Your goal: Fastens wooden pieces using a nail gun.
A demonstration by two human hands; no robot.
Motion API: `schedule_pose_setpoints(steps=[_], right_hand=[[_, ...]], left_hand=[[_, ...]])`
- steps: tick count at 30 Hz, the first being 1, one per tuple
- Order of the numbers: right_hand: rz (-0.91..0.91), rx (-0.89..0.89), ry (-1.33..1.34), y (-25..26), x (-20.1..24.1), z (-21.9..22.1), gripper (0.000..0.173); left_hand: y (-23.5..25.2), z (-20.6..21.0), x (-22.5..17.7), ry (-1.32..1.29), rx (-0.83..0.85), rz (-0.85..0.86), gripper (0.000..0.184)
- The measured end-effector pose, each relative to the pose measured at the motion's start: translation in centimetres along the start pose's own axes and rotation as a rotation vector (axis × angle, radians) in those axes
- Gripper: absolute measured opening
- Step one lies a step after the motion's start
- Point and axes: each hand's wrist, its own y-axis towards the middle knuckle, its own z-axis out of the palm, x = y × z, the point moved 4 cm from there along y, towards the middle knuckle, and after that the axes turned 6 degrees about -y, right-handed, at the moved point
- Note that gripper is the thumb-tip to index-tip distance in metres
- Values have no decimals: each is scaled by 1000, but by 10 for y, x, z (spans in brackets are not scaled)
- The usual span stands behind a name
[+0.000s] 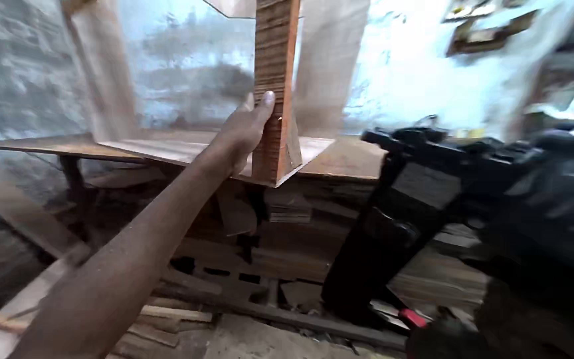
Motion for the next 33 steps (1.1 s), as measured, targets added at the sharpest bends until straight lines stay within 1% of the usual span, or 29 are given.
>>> schedule_pose_setpoints(steps=[2, 3, 4, 5, 6, 7, 8, 9, 11, 12, 14, 15, 16, 17, 19, 20, 21, 22, 23, 24, 25, 26, 27, 28, 30, 31, 32, 33], right_hand=[[13, -6, -183, 2, 20, -4, 7], [29, -65, -274, 5, 30, -1, 11], [53, -126, -365, 4, 35, -1, 11], [82, -184, -478, 1, 38, -4, 7], [98, -148, -616, -4, 39, -16, 10], [129, -154, -747, -4, 45, -21, 18], [166, -262, -838, 0, 53, -18, 20], [184, -411, -858, 5, 62, -12, 18], [182, -475, -973, 8, 74, -15, 20], [234, -476, -1136, 9, 81, -22, 26], [527, -424, -1405, 15, 91, -39, 36], [601, -387, -1499, 22, 93, -43, 35], [616, -344, -1571, 30, 93, -44, 32], [566, -312, -1601, 37, 93, -44, 26], [462, -295, -1508, 45, 92, -43, 17], [449, -295, -1522, 45, 92, -41, 17], [482, -308, -1640, 44, 93, -38, 16], [596, -351, -1778, 43, 94, -36, 21], [694, -425, -1854, 41, 95, -34, 27], [717, -531, -1860, 37, 93, -35, 32], [732, -618, -1788, 34, 92, -35, 39], [722, -663, -1696, 32, 89, -35, 42], [643, -665, -1609, 32, 86, -35, 39], [567, -623, -1543, 33, 83, -35, 34], [494, -574, -1447, 34, 82, -35, 33], [436, -635, -1473, 33, 84, -36, 33], [456, -713, -1568, 30, 86, -37, 38], [564, -794, -1662, 28, 89, -39, 46]], left_hand=[[6, 30, 5, -45, 147, 0, 58], [10, 42, 8, -66, 216, 5, 55], [13, 54, 11, -89, 283, 9, 54], [17, 65, 15, -118, 345, 17, 52], [20, 76, 19, -160, 404, 25, 50], [22, 86, 22, -205, 460, 33, 50], [23, 94, 28, -247, 502, 42, 50], [24, 101, 34, -292, 521, 45, 50], [30, 116, 48, -403, 520, 55, 49], [32, 121, 51, -428, 510, 67, 48], [34, 126, 53, -429, 473, 46, 47], [35, 126, 55, -435, 448, 19, 48], [36, 125, 56, -434, 416, -13, 50], [38, 124, 58, -424, 384, -57, 51], [37, 119, 58, -391, 342, -154, 50], [35, 118, 56, -362, 344, -184, 50], [35, 118, 55, -333, 353, -201, 50], [35, 118, 54, -307, 367, -206, 49], [35, 118, 54, -293, 375, -210, 48], [36, 118, 55, -289, 378, -214, 47], [36, 118, 55, -282, 384, -221, 45], [36, 118, 54, -278, 394, -226, 44], [36, 119, 55, -267, 402, -226, 42], [37, 120, 57, -259, 415, -219, 41], [41, 123, 58, -258, 423, -191, 38], [42, 123, 58, -260, 429, -180, 37], [42, 124, 59, -252, 425, -167, 34], [41, 125, 59, -240, 419, -158, 32]])
